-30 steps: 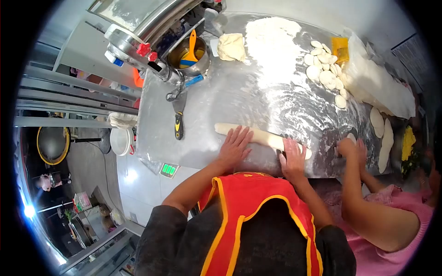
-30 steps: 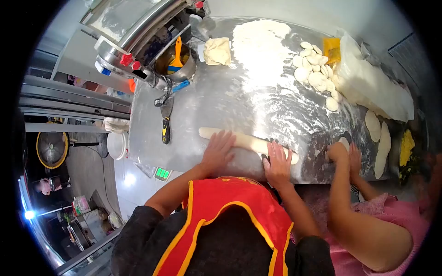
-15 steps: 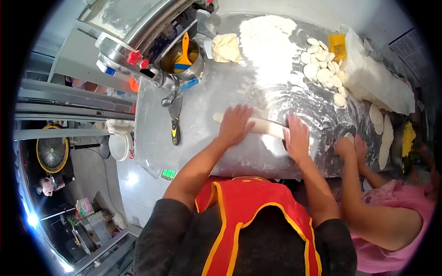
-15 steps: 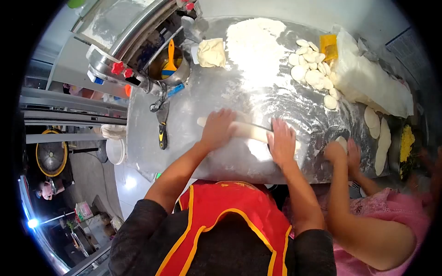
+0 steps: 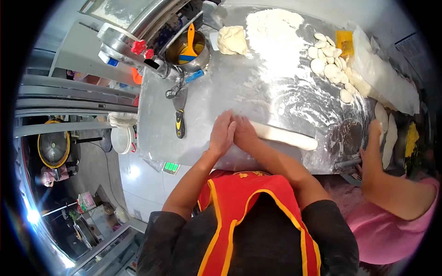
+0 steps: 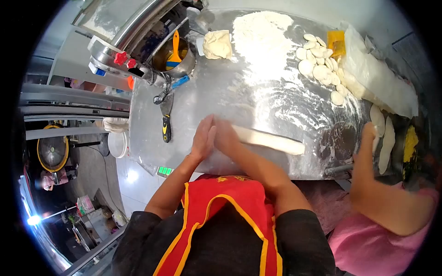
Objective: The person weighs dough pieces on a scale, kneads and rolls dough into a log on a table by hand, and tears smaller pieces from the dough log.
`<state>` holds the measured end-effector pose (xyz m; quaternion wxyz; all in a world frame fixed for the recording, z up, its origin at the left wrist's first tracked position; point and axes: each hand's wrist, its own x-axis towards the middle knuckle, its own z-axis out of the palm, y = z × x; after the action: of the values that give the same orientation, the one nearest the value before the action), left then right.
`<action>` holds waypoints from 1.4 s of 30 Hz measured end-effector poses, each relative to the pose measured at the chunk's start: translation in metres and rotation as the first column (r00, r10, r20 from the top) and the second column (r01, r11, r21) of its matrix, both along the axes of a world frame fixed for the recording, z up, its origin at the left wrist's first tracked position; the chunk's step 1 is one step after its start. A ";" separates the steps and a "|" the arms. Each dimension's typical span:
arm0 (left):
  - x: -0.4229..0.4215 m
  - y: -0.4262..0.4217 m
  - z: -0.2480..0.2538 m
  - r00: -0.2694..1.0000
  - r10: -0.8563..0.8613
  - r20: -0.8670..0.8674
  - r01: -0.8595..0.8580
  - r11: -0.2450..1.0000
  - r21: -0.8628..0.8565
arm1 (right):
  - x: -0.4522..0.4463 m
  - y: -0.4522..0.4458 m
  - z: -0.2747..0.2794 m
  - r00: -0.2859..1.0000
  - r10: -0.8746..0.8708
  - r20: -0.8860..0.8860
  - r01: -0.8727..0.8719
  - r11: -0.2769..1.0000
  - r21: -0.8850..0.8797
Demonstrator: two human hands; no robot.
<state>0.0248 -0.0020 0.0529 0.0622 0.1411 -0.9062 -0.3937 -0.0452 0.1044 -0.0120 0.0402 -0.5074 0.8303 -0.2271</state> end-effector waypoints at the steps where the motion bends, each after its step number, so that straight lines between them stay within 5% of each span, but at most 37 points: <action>1: -0.001 0.001 -0.008 0.999 -0.014 -0.051 0.012 0.999 -0.041 | 0.002 -0.006 -0.008 1.000 -0.002 -0.027 0.002 1.000 -0.002; 4: -0.005 0.004 -0.014 0.994 -0.100 -0.046 0.094 0.988 -0.123 | -0.010 0.039 0.022 0.997 0.050 -0.062 -0.046 0.996 0.071; 6: -0.005 0.007 -0.014 0.988 -0.152 -0.010 0.148 0.973 -0.177 | -0.022 0.080 0.059 0.928 -0.183 0.325 0.125 0.973 0.192; 8: -0.007 0.008 -0.013 0.980 -0.198 0.012 0.194 0.948 -0.252 | -0.026 0.150 0.042 0.981 -0.194 0.010 0.193 0.980 0.037; 10: -0.013 0.011 -0.027 0.976 -0.205 0.072 0.218 0.921 -0.322 | -0.036 0.191 0.074 0.928 -0.366 0.076 0.326 0.892 0.312; 13: -0.017 0.034 -0.029 0.960 -0.278 0.013 0.259 0.877 -0.405 | -0.027 0.236 0.065 0.892 -0.421 -0.165 0.450 0.865 0.221; 17: -0.015 0.078 -0.030 0.915 -0.401 -0.055 0.342 0.840 -0.421 | -0.011 0.207 0.067 0.885 -0.449 -0.123 0.466 0.855 0.228; 19: -0.025 0.084 -0.027 0.935 -0.355 -0.010 0.314 0.839 -0.445 | -0.009 0.189 0.062 0.911 -0.408 -0.058 0.409 0.880 0.243; 24: -0.117 0.072 -0.030 0.970 -0.177 0.166 0.236 0.846 -0.477 | -0.077 0.170 0.050 0.825 -0.522 -0.215 0.563 0.792 0.236; 27: -0.162 0.058 -0.038 0.996 -0.079 -0.028 0.052 0.844 -0.534 | -0.115 0.163 0.046 0.749 -0.602 -0.277 0.660 0.714 0.232; 35: -0.001 0.064 -0.019 0.900 -0.404 0.162 0.430 0.769 -0.472 | -0.022 0.207 0.061 0.953 -0.288 -0.091 0.302 0.887 0.349; 38: 0.014 0.062 -0.024 0.914 -0.387 0.120 0.394 0.783 -0.481 | -0.012 0.212 0.065 0.957 -0.280 -0.068 0.286 0.893 0.347; 42: -0.066 0.059 -0.020 0.984 -0.125 0.123 0.167 0.886 -0.433 | -0.067 0.186 0.056 0.891 -0.431 -0.140 0.453 0.839 0.300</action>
<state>-0.0407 0.0565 0.0331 0.0211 0.0728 -0.9817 -0.1745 -0.1124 0.2901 0.0439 0.0419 -0.2958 0.9515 -0.0733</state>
